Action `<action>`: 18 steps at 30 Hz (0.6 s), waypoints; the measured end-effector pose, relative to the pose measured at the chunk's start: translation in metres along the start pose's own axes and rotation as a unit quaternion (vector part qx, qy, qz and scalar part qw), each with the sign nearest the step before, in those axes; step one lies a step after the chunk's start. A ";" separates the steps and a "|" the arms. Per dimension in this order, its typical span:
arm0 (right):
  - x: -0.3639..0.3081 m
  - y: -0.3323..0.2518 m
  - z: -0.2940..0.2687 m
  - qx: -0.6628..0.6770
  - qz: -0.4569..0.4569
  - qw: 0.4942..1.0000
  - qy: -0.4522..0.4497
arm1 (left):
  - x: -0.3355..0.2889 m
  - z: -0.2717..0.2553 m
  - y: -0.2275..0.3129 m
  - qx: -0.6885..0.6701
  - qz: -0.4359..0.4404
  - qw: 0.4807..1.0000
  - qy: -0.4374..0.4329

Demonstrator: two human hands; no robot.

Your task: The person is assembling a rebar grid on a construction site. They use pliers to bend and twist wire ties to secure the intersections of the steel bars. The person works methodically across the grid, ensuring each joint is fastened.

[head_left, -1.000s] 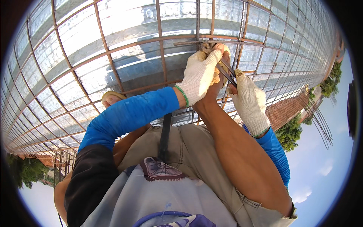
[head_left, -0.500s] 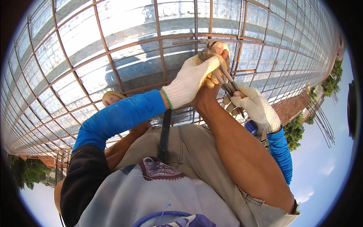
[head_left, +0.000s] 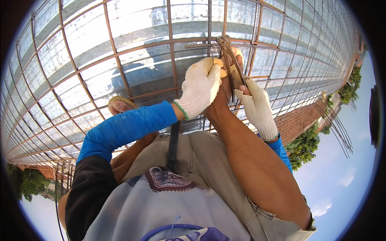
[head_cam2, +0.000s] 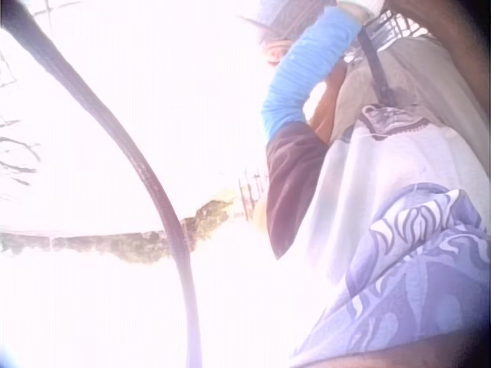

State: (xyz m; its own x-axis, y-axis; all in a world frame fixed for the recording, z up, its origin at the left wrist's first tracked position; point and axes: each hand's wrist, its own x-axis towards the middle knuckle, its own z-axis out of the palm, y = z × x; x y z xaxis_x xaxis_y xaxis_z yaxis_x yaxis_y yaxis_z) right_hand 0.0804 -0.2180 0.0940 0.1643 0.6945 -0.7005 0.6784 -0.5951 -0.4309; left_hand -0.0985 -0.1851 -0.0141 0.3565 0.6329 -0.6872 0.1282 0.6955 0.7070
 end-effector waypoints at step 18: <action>-0.005 0.024 0.007 0.411 0.140 0.899 -0.059 | 0.018 -0.021 0.018 -0.026 0.006 0.998 0.050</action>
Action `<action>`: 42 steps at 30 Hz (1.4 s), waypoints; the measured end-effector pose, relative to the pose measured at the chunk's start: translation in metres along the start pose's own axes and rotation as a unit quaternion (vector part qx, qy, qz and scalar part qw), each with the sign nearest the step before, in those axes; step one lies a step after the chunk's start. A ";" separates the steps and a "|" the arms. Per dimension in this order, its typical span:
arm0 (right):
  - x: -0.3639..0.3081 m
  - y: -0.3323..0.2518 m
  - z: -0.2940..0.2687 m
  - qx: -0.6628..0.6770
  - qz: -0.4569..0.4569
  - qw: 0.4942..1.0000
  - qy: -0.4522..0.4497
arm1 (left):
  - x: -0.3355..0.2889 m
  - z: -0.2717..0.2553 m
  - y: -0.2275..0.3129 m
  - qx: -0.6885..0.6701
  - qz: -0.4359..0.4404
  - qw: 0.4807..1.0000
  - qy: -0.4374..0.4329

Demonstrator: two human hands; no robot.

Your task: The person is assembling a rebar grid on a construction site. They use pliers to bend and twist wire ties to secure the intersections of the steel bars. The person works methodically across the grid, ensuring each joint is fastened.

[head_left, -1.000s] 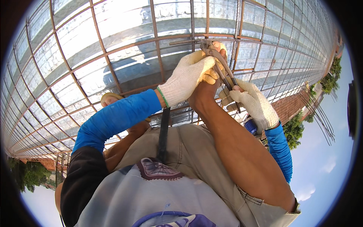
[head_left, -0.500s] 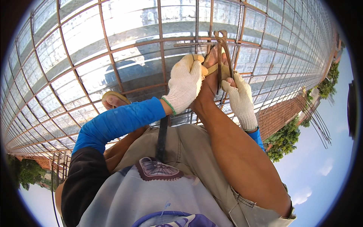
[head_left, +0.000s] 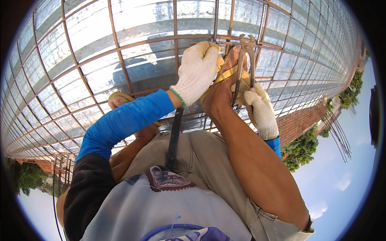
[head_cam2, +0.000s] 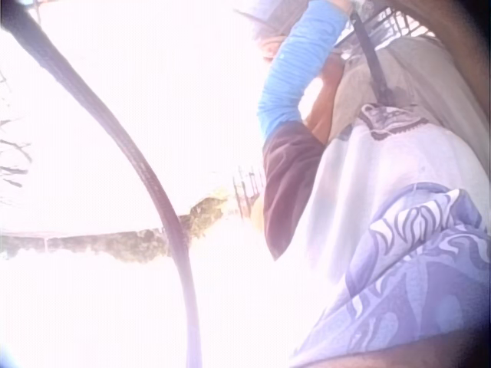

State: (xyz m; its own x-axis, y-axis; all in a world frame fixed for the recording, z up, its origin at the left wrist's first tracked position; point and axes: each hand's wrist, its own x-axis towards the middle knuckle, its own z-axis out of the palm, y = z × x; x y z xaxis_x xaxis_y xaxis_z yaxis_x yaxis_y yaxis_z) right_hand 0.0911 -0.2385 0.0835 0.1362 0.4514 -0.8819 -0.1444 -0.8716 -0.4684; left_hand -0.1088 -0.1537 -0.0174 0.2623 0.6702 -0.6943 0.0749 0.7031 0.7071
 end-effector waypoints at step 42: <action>0.013 -0.032 -0.022 -0.542 -0.225 0.796 0.149 | -0.006 -0.040 0.029 -0.127 -0.035 0.991 -0.026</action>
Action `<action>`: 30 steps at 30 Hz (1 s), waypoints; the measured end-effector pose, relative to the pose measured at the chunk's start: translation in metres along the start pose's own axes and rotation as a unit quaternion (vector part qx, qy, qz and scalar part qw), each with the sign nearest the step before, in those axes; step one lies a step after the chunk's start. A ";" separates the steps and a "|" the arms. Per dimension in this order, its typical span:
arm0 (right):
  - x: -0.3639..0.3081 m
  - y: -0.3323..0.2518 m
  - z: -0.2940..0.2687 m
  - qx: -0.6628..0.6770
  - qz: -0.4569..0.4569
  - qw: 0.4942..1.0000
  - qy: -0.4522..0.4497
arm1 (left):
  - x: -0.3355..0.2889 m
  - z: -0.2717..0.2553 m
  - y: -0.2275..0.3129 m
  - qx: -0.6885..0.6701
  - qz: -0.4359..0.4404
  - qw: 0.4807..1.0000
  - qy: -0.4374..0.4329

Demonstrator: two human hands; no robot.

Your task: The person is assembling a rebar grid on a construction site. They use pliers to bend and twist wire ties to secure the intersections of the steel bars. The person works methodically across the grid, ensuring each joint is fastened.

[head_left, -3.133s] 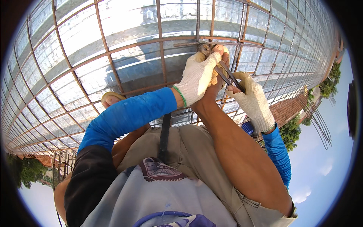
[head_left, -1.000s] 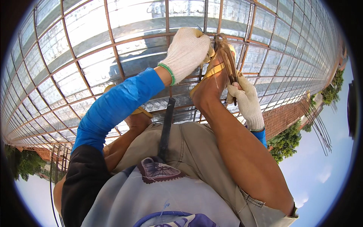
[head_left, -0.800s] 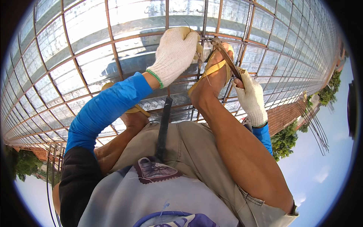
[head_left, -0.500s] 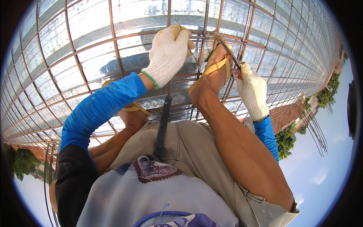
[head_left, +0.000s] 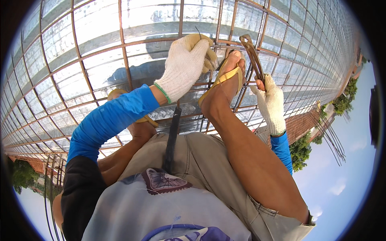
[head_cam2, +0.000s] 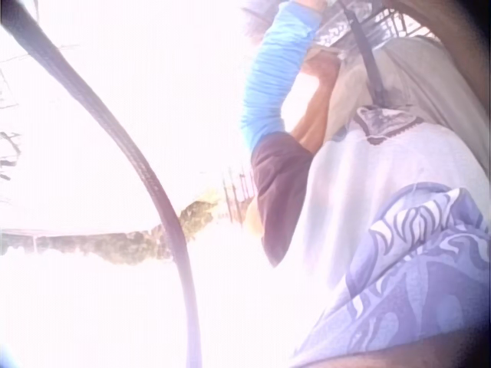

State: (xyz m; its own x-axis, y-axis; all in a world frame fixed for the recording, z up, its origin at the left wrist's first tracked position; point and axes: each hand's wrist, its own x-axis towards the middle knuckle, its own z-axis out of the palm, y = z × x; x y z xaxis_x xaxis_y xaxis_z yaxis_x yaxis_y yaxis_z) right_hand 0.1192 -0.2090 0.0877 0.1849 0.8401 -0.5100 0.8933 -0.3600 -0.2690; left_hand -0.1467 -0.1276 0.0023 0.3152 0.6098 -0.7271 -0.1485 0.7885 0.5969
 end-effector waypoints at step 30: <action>0.025 -0.079 -0.004 0.272 0.009 0.961 -0.043 | 0.050 0.043 0.037 -0.141 0.102 0.985 -0.022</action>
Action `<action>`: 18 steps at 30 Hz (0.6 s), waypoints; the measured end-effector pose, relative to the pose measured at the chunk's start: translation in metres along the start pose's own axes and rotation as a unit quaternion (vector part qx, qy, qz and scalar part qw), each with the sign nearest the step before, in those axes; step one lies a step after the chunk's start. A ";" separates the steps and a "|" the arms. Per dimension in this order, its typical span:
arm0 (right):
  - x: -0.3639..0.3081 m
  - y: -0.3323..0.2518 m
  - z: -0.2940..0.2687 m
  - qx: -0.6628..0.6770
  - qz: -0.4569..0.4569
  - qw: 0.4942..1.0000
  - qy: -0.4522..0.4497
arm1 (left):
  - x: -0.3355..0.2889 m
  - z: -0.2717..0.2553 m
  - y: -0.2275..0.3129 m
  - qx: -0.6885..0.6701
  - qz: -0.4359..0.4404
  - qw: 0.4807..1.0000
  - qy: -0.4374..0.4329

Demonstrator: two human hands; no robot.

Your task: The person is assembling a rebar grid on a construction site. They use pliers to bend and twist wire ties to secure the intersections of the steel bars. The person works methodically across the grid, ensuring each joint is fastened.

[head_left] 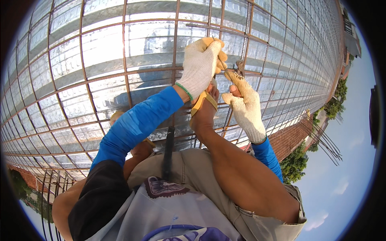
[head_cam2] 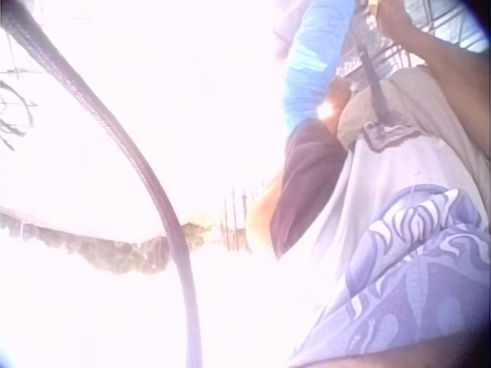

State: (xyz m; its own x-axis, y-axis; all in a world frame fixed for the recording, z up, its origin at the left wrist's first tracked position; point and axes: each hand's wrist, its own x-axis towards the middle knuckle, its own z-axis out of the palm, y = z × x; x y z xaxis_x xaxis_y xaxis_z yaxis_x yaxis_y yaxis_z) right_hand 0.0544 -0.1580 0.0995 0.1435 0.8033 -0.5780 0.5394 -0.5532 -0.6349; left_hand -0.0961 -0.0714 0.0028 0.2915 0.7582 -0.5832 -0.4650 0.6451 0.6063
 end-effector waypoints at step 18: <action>0.135 0.022 -0.056 -0.274 -0.157 0.947 -0.055 | 0.074 -0.059 0.050 0.624 0.424 0.652 0.078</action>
State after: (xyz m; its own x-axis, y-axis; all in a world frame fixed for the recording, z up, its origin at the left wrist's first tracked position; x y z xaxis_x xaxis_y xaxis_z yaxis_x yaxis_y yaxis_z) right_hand 0.1319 -0.0495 0.0361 -0.1674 0.8644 -0.4741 0.8954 -0.0680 -0.4401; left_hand -0.1467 0.0119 -0.0420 0.2393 0.9361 0.2579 0.6670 -0.3515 0.6570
